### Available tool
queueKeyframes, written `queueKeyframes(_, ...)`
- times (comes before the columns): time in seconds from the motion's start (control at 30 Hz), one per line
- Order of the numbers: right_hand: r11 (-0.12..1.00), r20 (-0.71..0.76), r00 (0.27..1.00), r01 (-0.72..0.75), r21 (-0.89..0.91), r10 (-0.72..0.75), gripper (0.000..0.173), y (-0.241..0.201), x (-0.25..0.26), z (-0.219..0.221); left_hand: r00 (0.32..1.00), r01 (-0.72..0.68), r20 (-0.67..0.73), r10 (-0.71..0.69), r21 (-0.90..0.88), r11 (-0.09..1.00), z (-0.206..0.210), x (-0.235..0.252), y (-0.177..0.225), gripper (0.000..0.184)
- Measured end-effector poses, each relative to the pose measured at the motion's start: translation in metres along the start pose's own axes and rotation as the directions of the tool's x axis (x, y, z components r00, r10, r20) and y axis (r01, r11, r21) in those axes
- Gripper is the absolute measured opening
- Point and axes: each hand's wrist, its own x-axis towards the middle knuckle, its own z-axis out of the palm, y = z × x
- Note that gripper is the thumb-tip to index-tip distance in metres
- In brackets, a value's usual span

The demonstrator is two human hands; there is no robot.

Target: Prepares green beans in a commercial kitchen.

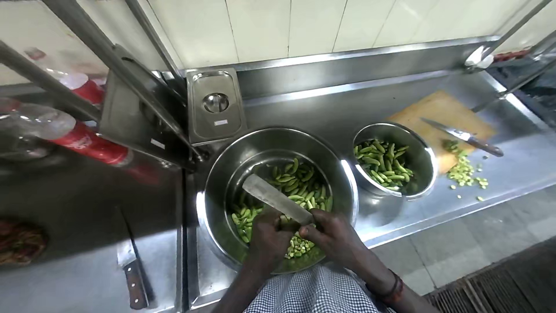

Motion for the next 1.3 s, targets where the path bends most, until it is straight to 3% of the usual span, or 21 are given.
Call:
queueKeyframes(0.07,0.998,-0.051,0.998,0.033,0.062,-0.030,0.052,0.002,-0.001,0.000,0.985,0.171,0.010,-0.175,-0.260,0.950,-0.005,0.007,0.000,0.019)
queueKeyframes(0.17,0.998,-0.104,0.995,0.005,0.068,0.002,0.054,0.002,0.000,-0.004,0.904,0.407,0.158,-0.398,-0.608,0.682,-0.016,0.013,0.002,0.011)
queueKeyframes(0.27,1.000,-0.134,0.991,-0.001,0.026,0.005,0.041,0.000,0.001,-0.004,0.835,0.506,0.297,-0.463,-0.745,0.434,-0.017,0.014,-0.003,0.011)
queueKeyframes(0.37,1.000,-0.138,0.990,-0.004,-0.025,0.000,0.049,-0.010,0.000,0.002,0.799,0.550,0.364,-0.478,-0.763,0.339,-0.011,0.010,-0.005,0.009)
queueKeyframes(0.5,0.985,-0.171,0.982,0.051,-0.166,-0.080,0.046,-0.016,-0.001,0.011,0.779,0.573,0.341,-0.526,-0.728,0.378,-0.001,0.005,0.005,0.004)
queueKeyframes(0.63,0.965,-0.177,0.977,0.074,-0.252,-0.121,0.042,-0.017,0.000,0.015,0.769,0.572,0.335,-0.545,-0.742,0.351,0.000,0.004,0.007,0.011)
queueKeyframes(0.87,0.902,-0.203,0.954,0.120,-0.415,-0.220,0.045,-0.012,-0.001,0.015,0.753,0.600,0.377,-0.539,-0.730,0.328,0.000,0.004,0.005,0.007)
queueKeyframes(1.1,0.967,-0.181,0.971,0.115,-0.227,-0.158,0.064,-0.004,-0.006,0.009,0.771,0.486,0.229,-0.594,-0.814,0.318,-0.014,0.015,-0.001,0.016)
queueKeyframes(1.2,0.977,-0.243,0.961,0.081,-0.195,-0.128,0.059,0.005,-0.007,0.001,0.794,0.403,0.170,-0.583,-0.866,0.296,-0.040,0.037,0.006,0.020)
queueKeyframes(1.23,0.978,-0.266,0.957,0.059,-0.201,-0.113,0.056,0.008,-0.007,0.000,0.796,0.390,0.134,-0.591,-0.859,0.331,-0.046,0.046,0.006,0.019)
queueKeyframes(1.3,0.975,-0.272,0.960,-0.001,-0.222,-0.061,0.046,0.011,-0.007,-0.002,0.827,0.399,0.057,-0.559,-0.761,0.511,-0.054,0.061,-0.002,0.010)
